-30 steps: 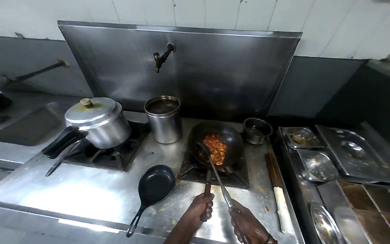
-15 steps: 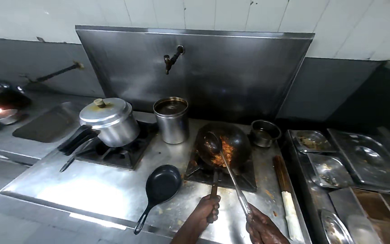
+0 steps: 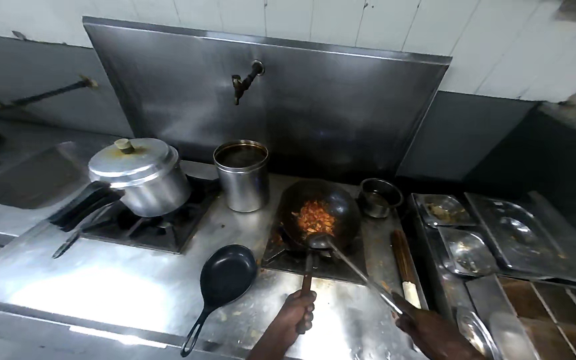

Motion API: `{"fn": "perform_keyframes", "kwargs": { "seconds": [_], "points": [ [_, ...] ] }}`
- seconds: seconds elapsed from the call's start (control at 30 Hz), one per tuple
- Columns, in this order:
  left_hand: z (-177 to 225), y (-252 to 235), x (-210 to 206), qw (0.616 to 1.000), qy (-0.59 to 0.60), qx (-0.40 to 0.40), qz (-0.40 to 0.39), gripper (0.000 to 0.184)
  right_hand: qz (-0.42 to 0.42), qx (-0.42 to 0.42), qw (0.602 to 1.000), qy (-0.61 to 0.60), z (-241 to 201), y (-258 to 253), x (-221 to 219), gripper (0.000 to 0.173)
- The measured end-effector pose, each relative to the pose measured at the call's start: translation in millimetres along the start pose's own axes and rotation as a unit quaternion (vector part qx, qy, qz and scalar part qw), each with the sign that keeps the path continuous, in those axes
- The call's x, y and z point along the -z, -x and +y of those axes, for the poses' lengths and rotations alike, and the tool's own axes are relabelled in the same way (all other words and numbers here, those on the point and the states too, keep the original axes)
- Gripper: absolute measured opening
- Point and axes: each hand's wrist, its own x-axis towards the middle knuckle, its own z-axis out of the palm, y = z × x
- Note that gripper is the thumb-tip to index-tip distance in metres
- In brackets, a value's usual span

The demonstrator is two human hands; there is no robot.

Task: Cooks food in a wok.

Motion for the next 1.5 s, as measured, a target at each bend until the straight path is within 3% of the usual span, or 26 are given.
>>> {"fn": "perform_keyframes", "kwargs": {
  "seconds": [0.1,0.23,0.43,0.57,0.73,0.87,1.03,1.2,1.33,1.5],
  "points": [
    [-1,-3,0,1.000,-0.005,0.001,0.000,0.018,0.059,-0.056,0.994,0.067,-53,-46,0,0.063],
    [-3,-6,2,1.000,-0.001,-0.001,-0.004,0.018,0.096,-0.017,0.994,-0.053,-92,-105,-24,0.054],
    [-2,-4,6,1.000,-0.001,-0.009,-0.019,0.017,0.006,0.040,0.981,-0.192,-25,-77,-41,0.064],
    [1,-4,7,1.000,-0.003,0.005,-0.020,0.017,0.008,0.008,0.934,-0.357,2,-51,-39,0.062],
    [0,-5,6,1.000,0.001,0.009,-0.022,0.016,0.112,0.003,0.872,-0.476,-45,-90,-24,0.060],
    [1,-4,7,1.000,-0.005,0.003,-0.023,0.015,0.033,0.016,0.831,-0.554,-86,-133,-11,0.049],
    [18,5,19,0.999,-0.044,0.009,-0.013,0.017,-0.058,0.083,0.910,-0.401,-64,-100,-26,0.061],
    [36,9,37,0.996,-0.079,0.030,-0.022,0.018,0.017,0.058,0.996,-0.067,16,-52,3,0.064],
    [33,7,31,0.996,-0.075,0.037,-0.021,0.017,0.095,-0.015,0.981,0.168,-22,-19,38,0.060],
    [18,0,22,0.997,-0.069,0.020,-0.002,0.016,0.188,0.011,0.968,0.168,-84,-73,33,0.061]
  ]
}}
